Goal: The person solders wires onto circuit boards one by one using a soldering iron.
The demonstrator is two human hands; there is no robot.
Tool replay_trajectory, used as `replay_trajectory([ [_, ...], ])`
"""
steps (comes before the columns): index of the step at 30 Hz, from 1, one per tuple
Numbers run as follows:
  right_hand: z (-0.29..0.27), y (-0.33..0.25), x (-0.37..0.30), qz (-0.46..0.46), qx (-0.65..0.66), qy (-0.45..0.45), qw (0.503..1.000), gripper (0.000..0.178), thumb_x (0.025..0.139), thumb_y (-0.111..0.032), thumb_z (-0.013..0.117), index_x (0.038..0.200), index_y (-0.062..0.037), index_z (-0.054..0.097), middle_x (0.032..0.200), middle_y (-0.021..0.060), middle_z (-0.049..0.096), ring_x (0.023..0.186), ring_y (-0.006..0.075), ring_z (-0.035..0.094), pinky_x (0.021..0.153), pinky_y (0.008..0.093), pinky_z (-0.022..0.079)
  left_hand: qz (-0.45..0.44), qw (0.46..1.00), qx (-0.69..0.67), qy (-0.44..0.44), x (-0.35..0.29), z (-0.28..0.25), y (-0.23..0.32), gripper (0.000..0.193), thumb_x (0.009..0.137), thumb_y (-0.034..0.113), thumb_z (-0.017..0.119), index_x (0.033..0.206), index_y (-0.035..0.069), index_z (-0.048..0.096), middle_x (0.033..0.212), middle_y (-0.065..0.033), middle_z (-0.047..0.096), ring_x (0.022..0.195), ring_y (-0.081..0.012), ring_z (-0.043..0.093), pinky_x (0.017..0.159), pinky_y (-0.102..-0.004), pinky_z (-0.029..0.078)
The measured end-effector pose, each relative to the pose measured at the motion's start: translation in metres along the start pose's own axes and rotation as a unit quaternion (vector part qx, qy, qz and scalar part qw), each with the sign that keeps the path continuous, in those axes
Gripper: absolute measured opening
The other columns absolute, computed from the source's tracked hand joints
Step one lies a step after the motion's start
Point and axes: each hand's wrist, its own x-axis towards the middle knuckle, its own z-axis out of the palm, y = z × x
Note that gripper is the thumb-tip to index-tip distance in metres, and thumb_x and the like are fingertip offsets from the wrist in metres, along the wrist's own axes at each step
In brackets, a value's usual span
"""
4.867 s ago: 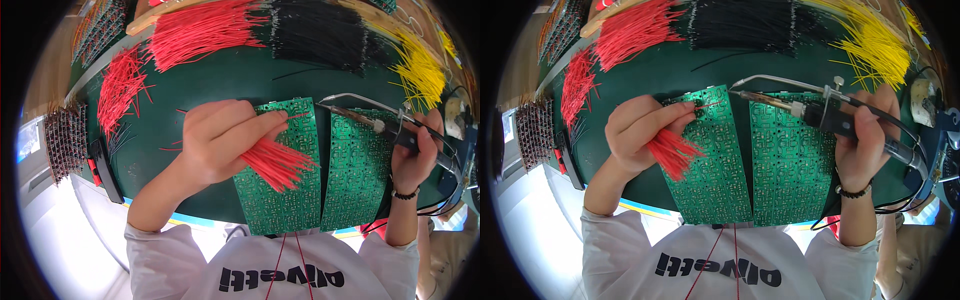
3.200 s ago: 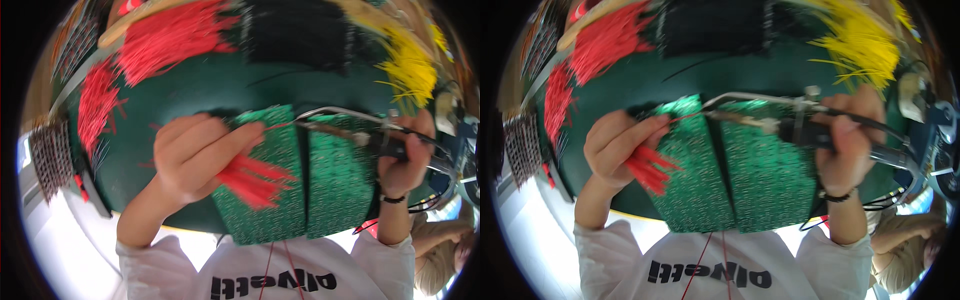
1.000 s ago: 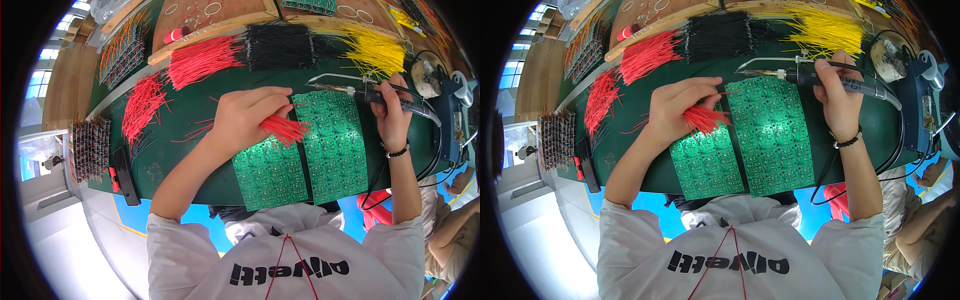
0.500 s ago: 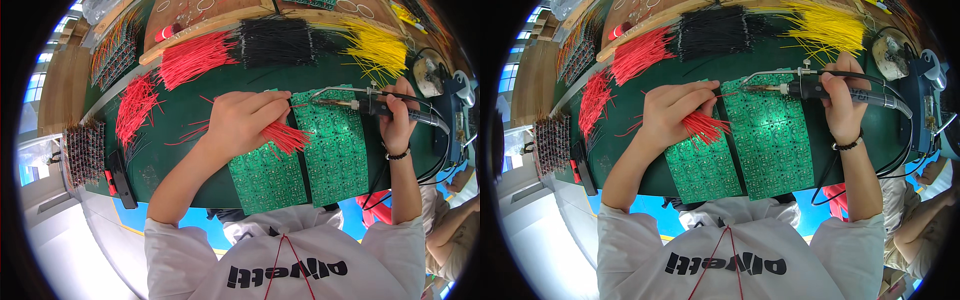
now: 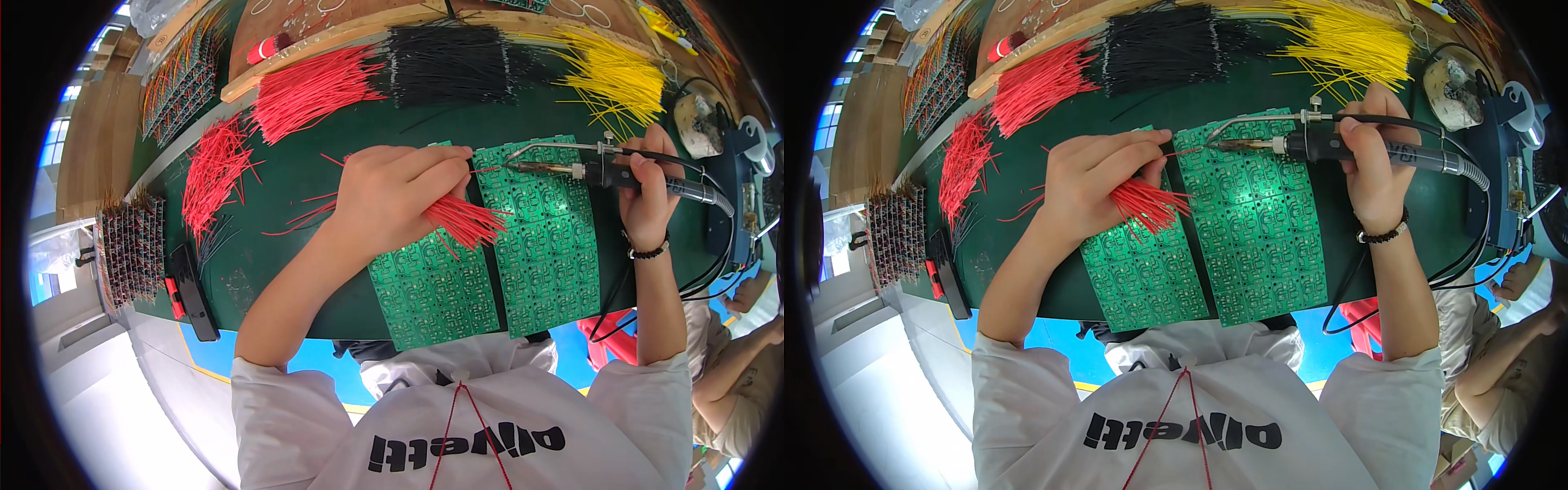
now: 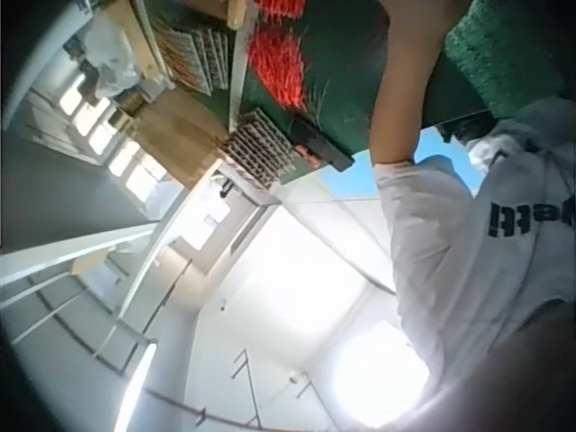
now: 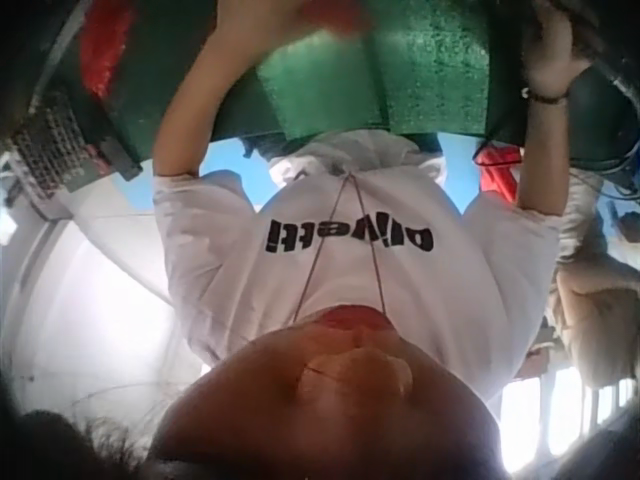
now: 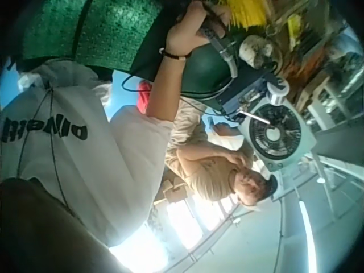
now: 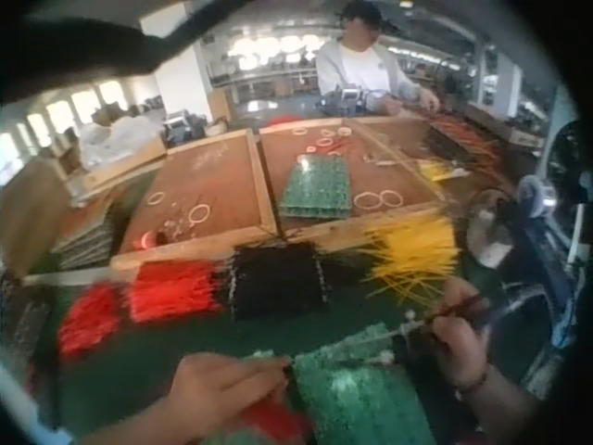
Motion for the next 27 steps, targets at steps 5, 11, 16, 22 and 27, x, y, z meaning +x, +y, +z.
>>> replay_trajectory([
  [5,0.0016,-0.0009,-0.0006,0.005,-0.017,-0.011,1.0,0.019,0.071,-0.009,0.048,0.064,-0.0086,0.03,0.054,-0.0004,0.031,0.045,0.0053,0.026,0.04,0.0184,0.021,-0.004,1.0,0.002,-0.004,0.0008,0.0004,0.0004,0.015,0.062,0.004,0.065,0.073,0.007,0.054,0.08,-0.0036,0.063,0.059,-0.0165,0.06,0.047,-0.0244,0.045],
  [11,0.0024,0.0015,-0.0003,-0.005,0.001,-0.001,1.0,0.023,0.069,-0.01,0.052,0.061,-0.0091,0.031,0.056,-0.0009,0.036,0.044,0.0031,0.026,0.035,0.0165,0.02,-0.001,1.0,-0.001,-0.001,-0.0005,0.0013,-0.0009,0.015,0.062,0.003,0.064,0.073,0.006,0.054,0.078,-0.004,0.063,0.061,-0.0167,0.061,0.048,-0.0244,0.046],
  [16,0.0017,0.0012,0.0002,-0.005,0.019,0.019,1.0,0.02,0.069,-0.008,0.049,0.062,-0.009,0.03,0.056,-0.0015,0.035,0.044,0.0033,0.025,0.035,0.0164,0.02,-0.001,1.0,-0.004,-0.002,0.0007,0.0005,-0.0005,0.015,0.062,0.003,0.064,0.072,0.006,0.054,0.078,-0.0042,0.063,0.061,-0.0165,0.06,0.048,-0.0242,0.046],
  [22,0.0028,-0.0017,0.0015,-0.008,0.005,0.022,1.0,0.018,0.069,-0.008,0.047,0.062,-0.0089,0.03,0.054,-0.0012,0.034,0.044,0.0035,0.025,0.035,0.0169,0.019,-0.004,1.0,0.0,-0.004,-0.0005,0.0008,-0.0008,0.015,0.061,0.004,0.064,0.072,0.007,0.054,0.077,-0.0036,0.063,0.059,-0.0163,0.06,0.047,-0.0242,0.045],
  [27,0.0012,-0.0023,0.0023,-0.015,0.011,0.024,1.0,0.019,0.07,-0.008,0.048,0.062,-0.0088,0.03,0.054,-0.0012,0.035,0.043,0.0035,0.025,0.035,0.0166,0.02,-0.024,1.0,-0.007,-0.016,0.0037,-0.0042,0.0034,0.012,0.065,0.004,0.061,0.074,0.006,0.054,0.081,-0.0052,0.062,0.06,-0.0173,0.06,0.048,-0.0247,0.045],
])
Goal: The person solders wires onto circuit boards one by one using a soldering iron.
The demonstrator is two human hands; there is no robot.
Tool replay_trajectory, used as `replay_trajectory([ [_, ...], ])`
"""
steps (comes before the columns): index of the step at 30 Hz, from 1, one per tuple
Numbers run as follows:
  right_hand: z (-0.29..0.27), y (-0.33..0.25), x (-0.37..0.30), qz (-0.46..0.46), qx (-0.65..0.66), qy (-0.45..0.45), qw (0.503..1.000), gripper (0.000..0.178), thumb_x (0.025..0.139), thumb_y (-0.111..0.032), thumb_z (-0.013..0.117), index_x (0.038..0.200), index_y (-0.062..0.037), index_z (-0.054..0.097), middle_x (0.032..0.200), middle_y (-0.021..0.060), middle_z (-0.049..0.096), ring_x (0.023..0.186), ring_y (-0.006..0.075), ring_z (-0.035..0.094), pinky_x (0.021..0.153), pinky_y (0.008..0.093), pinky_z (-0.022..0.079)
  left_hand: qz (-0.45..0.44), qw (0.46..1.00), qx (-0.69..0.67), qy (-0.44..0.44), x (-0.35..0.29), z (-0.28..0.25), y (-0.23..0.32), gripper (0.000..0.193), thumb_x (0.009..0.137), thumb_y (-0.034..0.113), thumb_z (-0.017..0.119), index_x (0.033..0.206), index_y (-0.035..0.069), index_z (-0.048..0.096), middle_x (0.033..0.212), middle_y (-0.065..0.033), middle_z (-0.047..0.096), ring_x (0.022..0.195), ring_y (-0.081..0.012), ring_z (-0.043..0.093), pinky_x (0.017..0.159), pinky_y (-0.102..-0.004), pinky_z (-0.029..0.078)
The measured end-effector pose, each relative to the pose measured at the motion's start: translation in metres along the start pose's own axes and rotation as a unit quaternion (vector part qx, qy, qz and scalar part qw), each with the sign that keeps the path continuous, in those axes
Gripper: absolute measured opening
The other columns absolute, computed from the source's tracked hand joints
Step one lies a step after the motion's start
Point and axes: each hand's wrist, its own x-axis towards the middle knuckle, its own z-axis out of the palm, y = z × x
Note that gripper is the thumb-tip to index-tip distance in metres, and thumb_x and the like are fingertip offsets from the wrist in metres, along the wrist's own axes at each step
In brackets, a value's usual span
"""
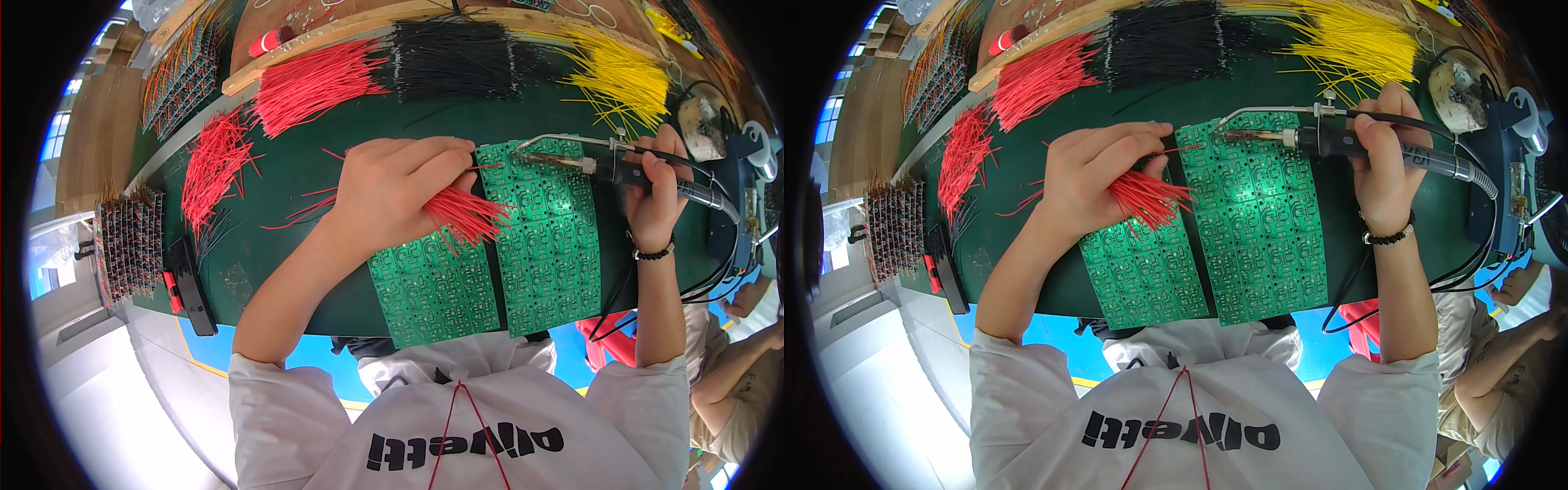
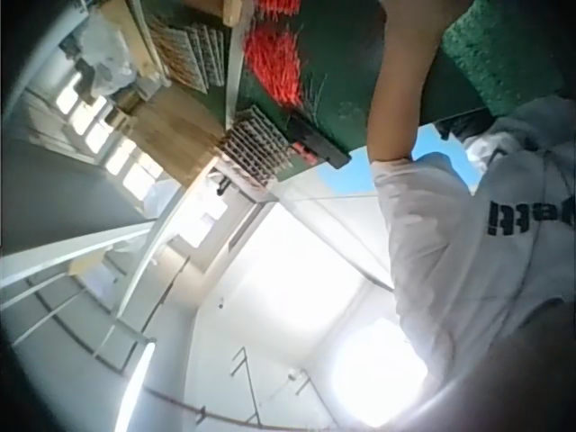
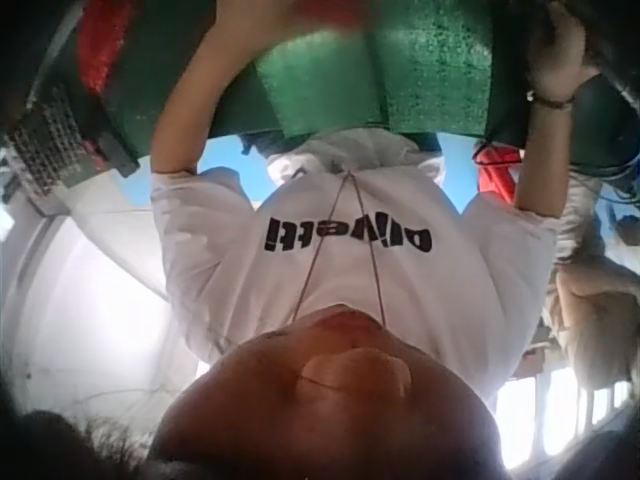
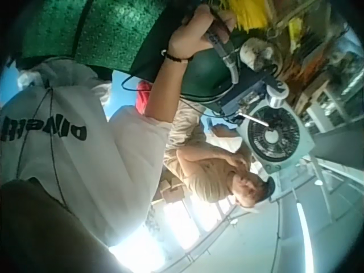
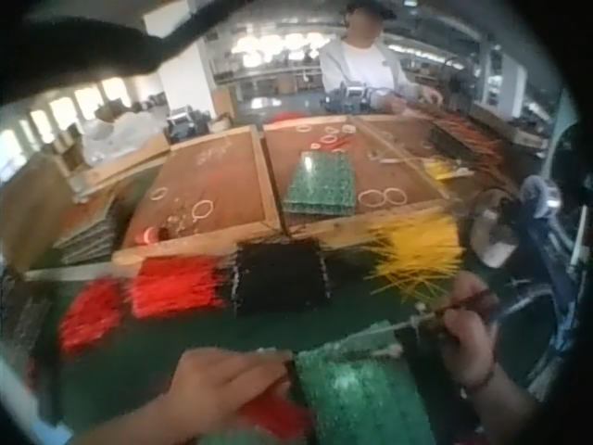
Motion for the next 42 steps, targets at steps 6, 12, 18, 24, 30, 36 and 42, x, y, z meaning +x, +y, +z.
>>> replay_trajectory([
  [6,-0.002,-0.007,0.002,-0.013,-0.003,0.027,1.0,0.018,0.071,-0.009,0.049,0.063,-0.0087,0.032,0.055,-0.0013,0.036,0.043,0.0035,0.027,0.035,0.0165,0.021,-0.053,0.997,-0.062,0.018,0.003,-0.004,-0.004,0.006,0.079,0.004,0.05,0.083,0.001,0.053,0.086,-0.0106,0.059,0.071,-0.0204,0.059,0.058,-0.0254,0.046],
  [12,-0.009,-0.016,0.006,-0.03,0.007,0.048,0.998,0.015,0.071,-0.009,0.049,0.064,-0.0074,0.036,0.055,-0.0013,0.036,0.042,0.0036,0.028,0.036,0.0165,0.023,-0.148,0.979,-0.115,0.084,0.006,-0.016,-0.006,0.013,0.072,0.001,0.055,0.085,0.003,0.053,0.076,-0.0078,0.056,0.065,-0.0205,0.056,0.058,-0.0268,0.046],
  [18,-0.022,-0.022,0.01,-0.026,-0.005,0.029,0.999,0.014,0.072,-0.01,0.048,0.065,-0.0072,0.037,0.056,-0.001,0.037,0.042,0.0036,0.029,0.036,0.016,0.023,-0.283,0.836,-0.428,0.194,0.017,-0.051,0.0,0.007,0.084,0.003,0.037,0.084,0.005,0.044,0.074,-0.0034,0.051,0.051,-0.0034,0.036,0.045,-0.0175,0.03],
  [24,-0.027,-0.009,0.008,-0.005,0.018,0.066,0.998,0.012,0.073,-0.01,0.049,0.068,-0.0077,0.038,0.059,-0.0009,0.04,0.043,0.0033,0.03,0.037,0.0156,0.024,-0.231,0.854,-0.446,0.136,0.029,-0.038,0.009,0.008,0.087,0.007,0.035,0.081,0.005,0.04,0.073,-0.0049,0.053,0.048,-0.0025,0.03,0.043,-0.0174,0.026],
  [30,-0.014,-0.016,0.005,0.005,0.013,0.136,0.991,0.015,0.072,-0.011,0.05,0.066,-0.009,0.036,0.059,-0.0006,0.04,0.044,0.003,0.031,0.036,0.0155,0.023,-0.193,0.916,-0.342,0.085,0.033,-0.029,0.01,0.004,0.081,0.003,0.05,0.083,-0.001,0.05,0.08,-0.0064,0.059,0.066,-0.0067,0.052,0.06,-0.0192,0.042],
  [36,-0.028,-0.013,0.0,0.023,0.024,0.091,0.995,0.018,0.072,-0.01,0.051,0.064,-0.0086,0.035,0.058,-0.0012,0.038,0.043,0.0027,0.029,0.036,0.0161,0.023,-0.203,0.942,-0.239,0.125,0.045,-0.044,0.006,0.007,0.071,0.001,0.061,0.079,0.001,0.061,0.083,-0.0091,0.063,0.074,-0.0139,0.059,0.064,-0.0239,0.048],
  [42,-0.026,-0.01,0.003,0.035,0.009,0.051,0.998,0.02,0.074,-0.007,0.055,0.065,-0.0089,0.037,0.056,-0.0032,0.037,0.044,0.0021,0.029,0.037,0.016,0.023,-0.13,0.976,-0.176,-0.004,0.029,0.002,0.016,0.011,0.068,0.0,0.063,0.079,0.002,0.063,0.083,-0.01,0.062,0.072,-0.0163,0.06,0.061,-0.0236,0.049],
])
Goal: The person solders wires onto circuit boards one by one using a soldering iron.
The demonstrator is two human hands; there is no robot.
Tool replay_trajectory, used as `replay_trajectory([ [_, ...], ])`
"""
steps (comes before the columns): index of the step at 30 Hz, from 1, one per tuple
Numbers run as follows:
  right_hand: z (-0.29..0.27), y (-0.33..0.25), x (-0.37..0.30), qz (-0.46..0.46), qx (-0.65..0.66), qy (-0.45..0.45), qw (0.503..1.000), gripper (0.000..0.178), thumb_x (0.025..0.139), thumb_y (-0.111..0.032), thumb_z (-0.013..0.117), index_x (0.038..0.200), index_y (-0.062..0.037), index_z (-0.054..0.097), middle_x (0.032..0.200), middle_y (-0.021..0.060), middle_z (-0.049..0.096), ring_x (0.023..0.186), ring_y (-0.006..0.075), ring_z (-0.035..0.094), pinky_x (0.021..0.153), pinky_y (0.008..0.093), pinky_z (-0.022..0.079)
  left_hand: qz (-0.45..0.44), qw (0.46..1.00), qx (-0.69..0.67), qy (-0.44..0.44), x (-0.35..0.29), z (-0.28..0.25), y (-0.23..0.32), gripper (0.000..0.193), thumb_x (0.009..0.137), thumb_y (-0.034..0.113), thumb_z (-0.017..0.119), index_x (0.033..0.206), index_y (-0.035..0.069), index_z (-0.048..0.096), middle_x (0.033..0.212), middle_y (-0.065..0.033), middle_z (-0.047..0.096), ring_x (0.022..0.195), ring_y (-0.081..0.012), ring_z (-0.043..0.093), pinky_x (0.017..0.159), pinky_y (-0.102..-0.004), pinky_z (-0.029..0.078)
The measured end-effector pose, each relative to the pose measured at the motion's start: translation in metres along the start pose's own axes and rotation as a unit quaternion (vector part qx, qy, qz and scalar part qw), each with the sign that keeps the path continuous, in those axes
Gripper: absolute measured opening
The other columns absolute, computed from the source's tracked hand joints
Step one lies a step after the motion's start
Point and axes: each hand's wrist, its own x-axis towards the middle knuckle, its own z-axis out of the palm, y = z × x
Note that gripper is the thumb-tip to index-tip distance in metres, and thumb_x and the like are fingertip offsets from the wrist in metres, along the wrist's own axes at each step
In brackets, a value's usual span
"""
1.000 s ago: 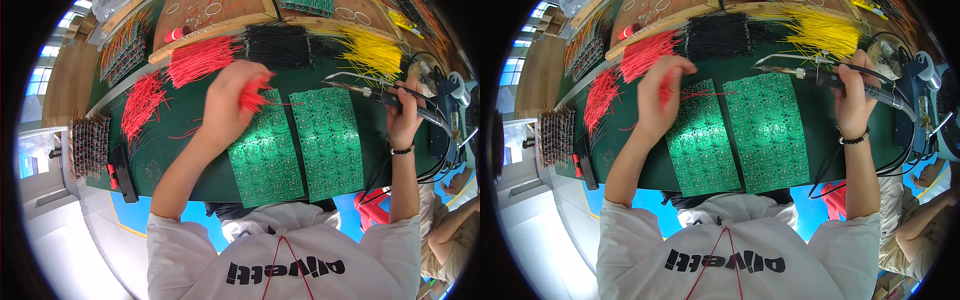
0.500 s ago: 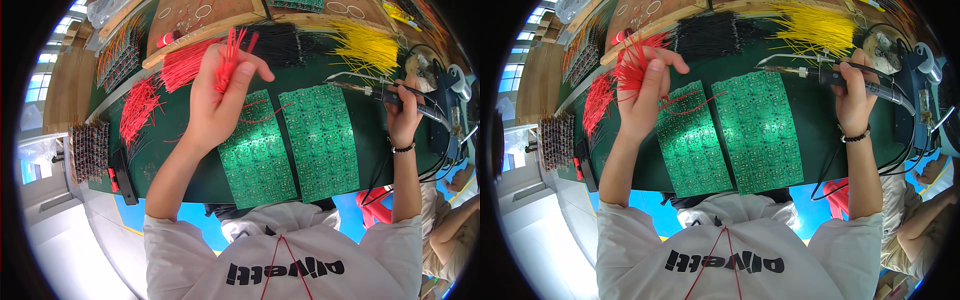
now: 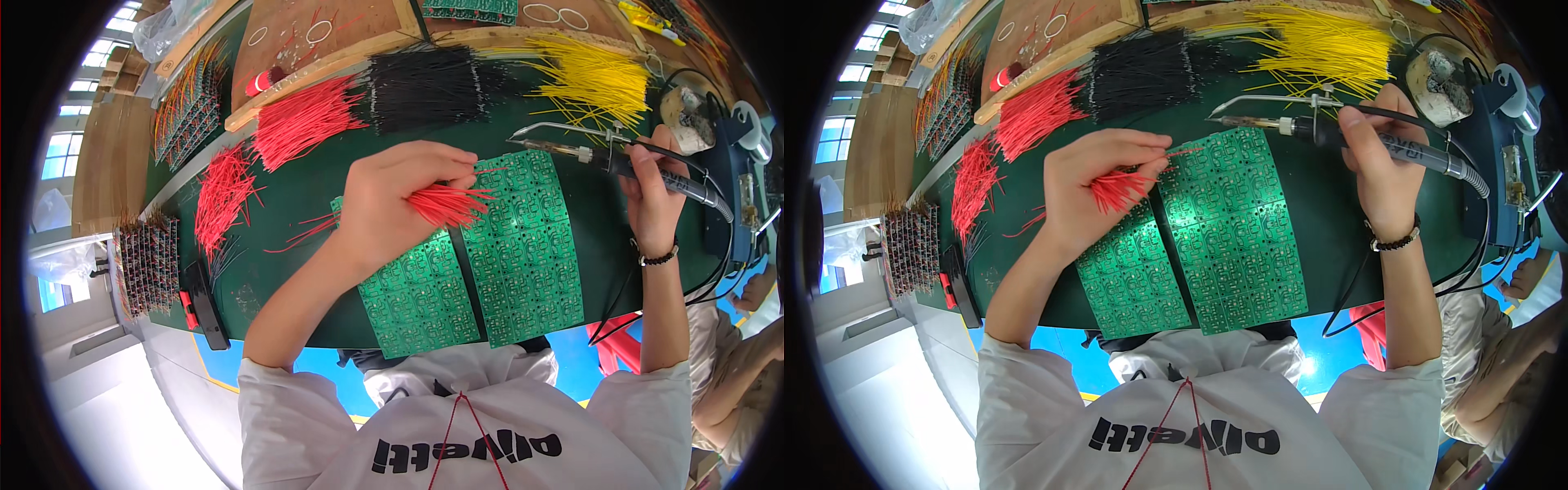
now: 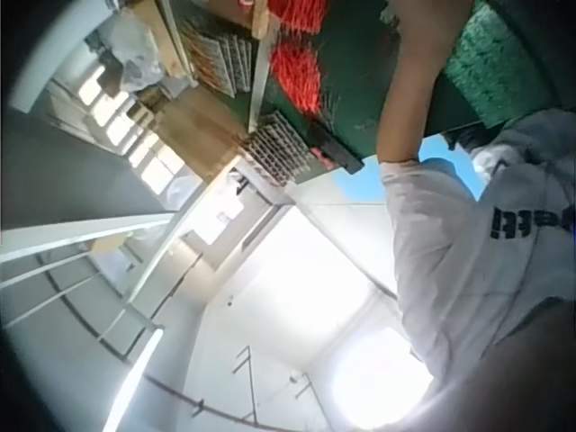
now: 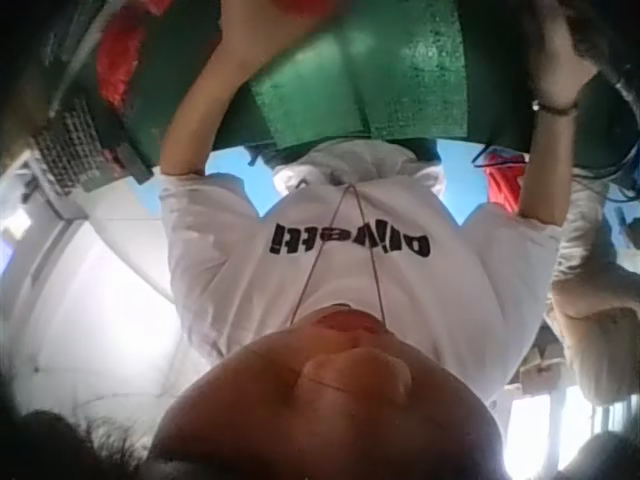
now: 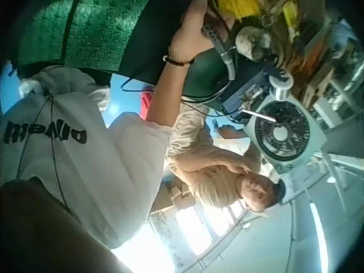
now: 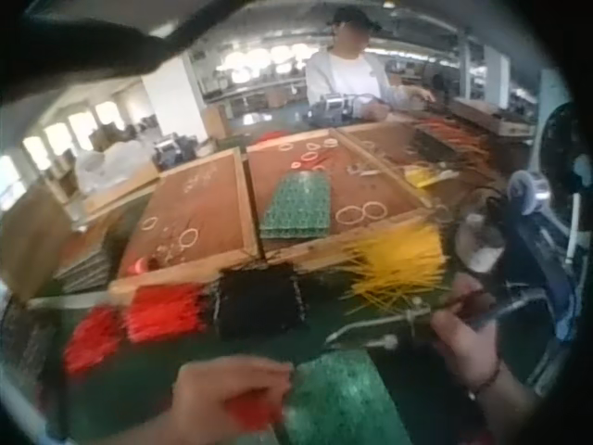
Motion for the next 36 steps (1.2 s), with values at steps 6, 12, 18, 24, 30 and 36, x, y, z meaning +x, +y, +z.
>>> replay_trajectory([
  [6,0.003,0.001,-0.003,0.004,-0.03,-0.011,0.999,0.023,0.072,-0.008,0.054,0.063,-0.0105,0.033,0.055,-0.0032,0.036,0.043,0.002,0.028,0.036,0.0159,0.022,0.021,0.999,0.04,-0.023,-0.001,0.012,-0.007,0.009,0.067,0.0,0.064,0.076,0.001,0.061,0.081,-0.011,0.062,0.069,-0.0171,0.061,0.059,-0.0229,0.05],
  [12,0.0,0.004,-0.002,0.008,-0.005,-0.024,1.0,0.021,0.07,-0.008,0.05,0.063,-0.0095,0.03,0.054,-0.0021,0.035,0.042,0.003,0.026,0.035,0.0167,0.019,0.062,0.994,0.088,-0.025,-0.004,0.015,-0.013,0.009,0.065,-0.002,0.063,0.073,0.0,0.059,0.079,-0.0118,0.062,0.063,-0.0175,0.061,0.054,-0.023,0.05],
  [18,0.002,0.009,-0.003,0.003,-0.019,-0.033,0.999,0.02,0.069,-0.009,0.05,0.063,-0.0089,0.03,0.053,-0.0019,0.034,0.042,0.0032,0.025,0.035,0.0169,0.018,0.051,0.995,0.079,-0.023,-0.004,0.016,-0.013,0.01,0.063,-0.003,0.063,0.072,0.0,0.059,0.078,-0.0115,0.062,0.062,-0.0176,0.061,0.052,-0.0226,0.05],
  [24,-0.001,0.009,-0.002,0.002,-0.022,-0.034,0.999,0.02,0.069,-0.009,0.05,0.063,-0.009,0.031,0.053,-0.0019,0.034,0.042,0.0031,0.025,0.035,0.0172,0.018,0.06,0.995,0.084,-0.017,-0.004,0.016,-0.014,0.01,0.062,-0.003,0.062,0.071,0.001,0.059,0.077,-0.0114,0.062,0.061,-0.0173,0.061,0.051,-0.0227,0.049],
  [30,-0.006,0.008,-0.004,0.032,-0.049,-0.073,0.996,0.017,0.069,-0.011,0.049,0.071,-0.0059,0.033,0.057,0.0003,0.031,0.05,0.007,0.03,0.043,0.0195,0.023,0.059,0.995,0.079,-0.019,-0.004,0.017,-0.015,0.01,0.063,-0.002,0.063,0.071,0.001,0.059,0.077,-0.0108,0.062,0.06,-0.0172,0.061,0.051,-0.0228,0.049],
  [36,0.005,0.007,-0.004,0.0,-0.043,-0.03,0.999,0.021,0.069,-0.01,0.05,0.063,-0.0095,0.03,0.053,-0.0022,0.034,0.042,0.0029,0.026,0.036,0.017,0.018,0.06,0.995,0.079,-0.016,-0.004,0.016,-0.015,0.011,0.062,-0.002,0.063,0.071,0.002,0.058,0.077,-0.0107,0.062,0.06,-0.0172,0.061,0.051,-0.0228,0.049],
])
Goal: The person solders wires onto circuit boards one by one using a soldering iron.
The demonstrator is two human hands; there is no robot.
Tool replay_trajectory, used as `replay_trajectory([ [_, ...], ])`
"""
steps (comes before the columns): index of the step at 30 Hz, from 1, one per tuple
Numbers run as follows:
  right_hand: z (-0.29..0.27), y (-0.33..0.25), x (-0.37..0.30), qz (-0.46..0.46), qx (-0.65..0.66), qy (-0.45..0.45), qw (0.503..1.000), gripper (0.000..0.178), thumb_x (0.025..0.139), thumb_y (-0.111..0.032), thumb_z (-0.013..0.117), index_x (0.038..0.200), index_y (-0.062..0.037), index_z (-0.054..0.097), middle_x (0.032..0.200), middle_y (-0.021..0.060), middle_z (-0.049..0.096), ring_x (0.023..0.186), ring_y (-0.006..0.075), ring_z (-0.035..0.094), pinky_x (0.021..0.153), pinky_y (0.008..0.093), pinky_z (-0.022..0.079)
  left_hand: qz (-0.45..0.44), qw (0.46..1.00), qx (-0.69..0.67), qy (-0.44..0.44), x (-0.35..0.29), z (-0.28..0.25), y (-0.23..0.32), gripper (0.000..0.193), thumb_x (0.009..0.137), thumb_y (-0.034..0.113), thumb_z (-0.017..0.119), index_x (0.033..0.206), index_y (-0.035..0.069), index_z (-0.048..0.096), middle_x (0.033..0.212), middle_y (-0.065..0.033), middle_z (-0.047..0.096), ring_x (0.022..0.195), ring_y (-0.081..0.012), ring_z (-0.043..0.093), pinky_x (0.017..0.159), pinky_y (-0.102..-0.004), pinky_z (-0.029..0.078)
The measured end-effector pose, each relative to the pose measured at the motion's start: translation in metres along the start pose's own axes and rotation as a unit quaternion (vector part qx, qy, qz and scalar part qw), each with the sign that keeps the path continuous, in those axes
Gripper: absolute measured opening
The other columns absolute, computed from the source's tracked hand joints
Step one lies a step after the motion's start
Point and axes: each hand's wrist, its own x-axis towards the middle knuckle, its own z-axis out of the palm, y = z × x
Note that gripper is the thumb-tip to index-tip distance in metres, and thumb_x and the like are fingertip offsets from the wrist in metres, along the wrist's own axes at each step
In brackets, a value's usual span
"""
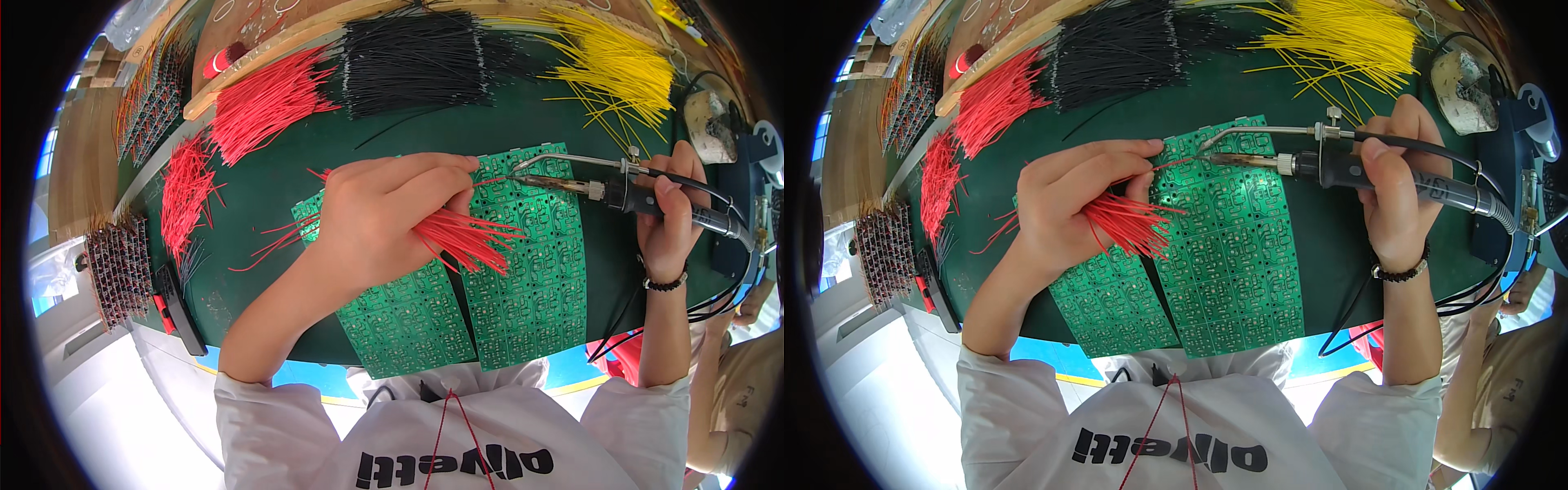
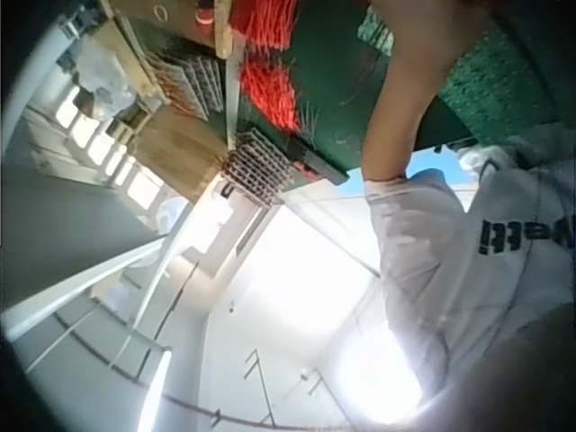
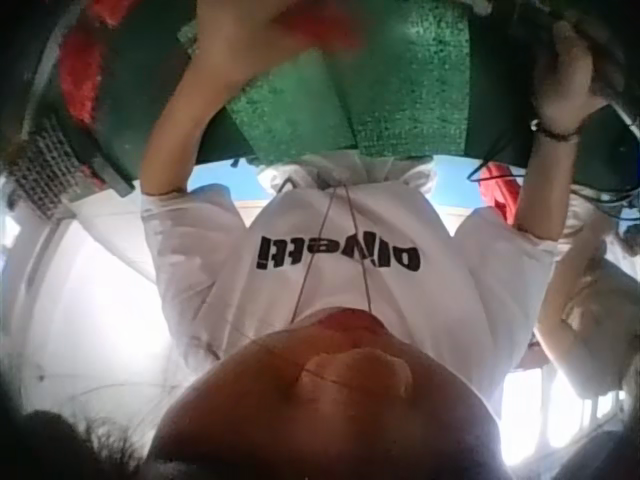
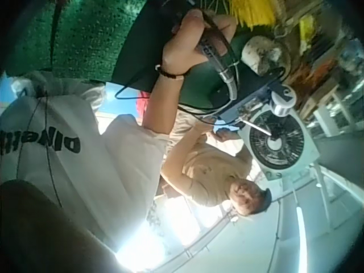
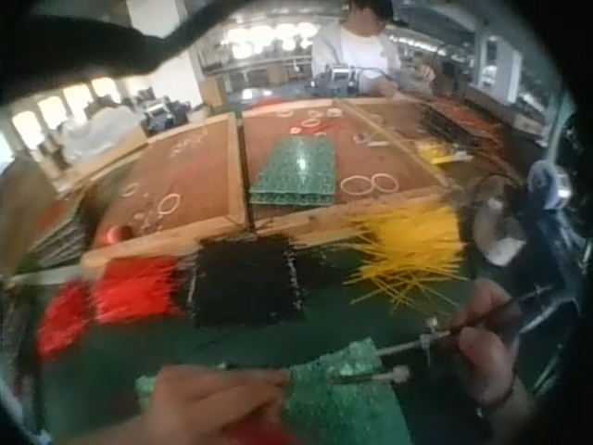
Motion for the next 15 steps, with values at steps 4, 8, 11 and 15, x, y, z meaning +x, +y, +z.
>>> replay_trajectory([
  [4,0.0,0.002,0.0,0.0,-0.008,-0.005,1.0,0.023,0.069,-0.01,0.05,0.063,-0.0097,0.029,0.053,-0.0018,0.033,0.042,0.0031,0.025,0.036,0.0171,0.018,-0.014,1.0,-0.001,-0.001,-0.001,0.0,0.001,0.012,0.062,-0.003,0.063,0.071,0.002,0.058,0.078,-0.0104,0.062,0.06,-0.0171,0.06,0.051,-0.023,0.049],
  [8,-0.009,0.002,-0.001,-0.009,-0.005,-0.042,0.999,0.016,0.071,-0.011,0.049,0.079,-0.0026,0.038,0.06,0.0024,0.037,0.048,0.0056,0.032,0.04,0.0168,0.023,-0.01,1.0,0.006,-0.001,-0.001,0.001,0.0,0.012,0.061,-0.003,0.063,0.071,0.002,0.058,0.078,-0.0102,0.062,0.06,-0.0169,0.06,0.052,-0.023,0.049],
  [11,-0.012,0.003,0.002,-0.02,0.047,-0.023,0.998,0.015,0.072,-0.01,0.048,0.081,-0.0026,0.039,0.061,0.0022,0.037,0.046,0.004,0.031,0.037,0.0159,0.022,-0.014,1.0,0.004,-0.005,-0.001,-0.001,0.002,0.012,0.062,-0.003,0.063,0.071,0.001,0.058,0.078,-0.0103,0.062,0.06,-0.017,0.06,0.052,-0.0231,0.049],
  [15,0.0,-0.006,0.003,-0.009,0.031,0.042,0.999,0.021,0.071,-0.01,0.049,0.064,-0.0099,0.029,0.054,-0.0016,0.031,0.044,0.0033,0.026,0.035,0.0169,0.019,-0.021,0.999,-0.007,-0.029,0.002,-0.004,0.006,0.009,0.067,-0.001,0.06,0.076,0.001,0.057,0.082,-0.0113,0.061,0.067,-0.0187,0.061,0.057,-0.0249,0.049],
])
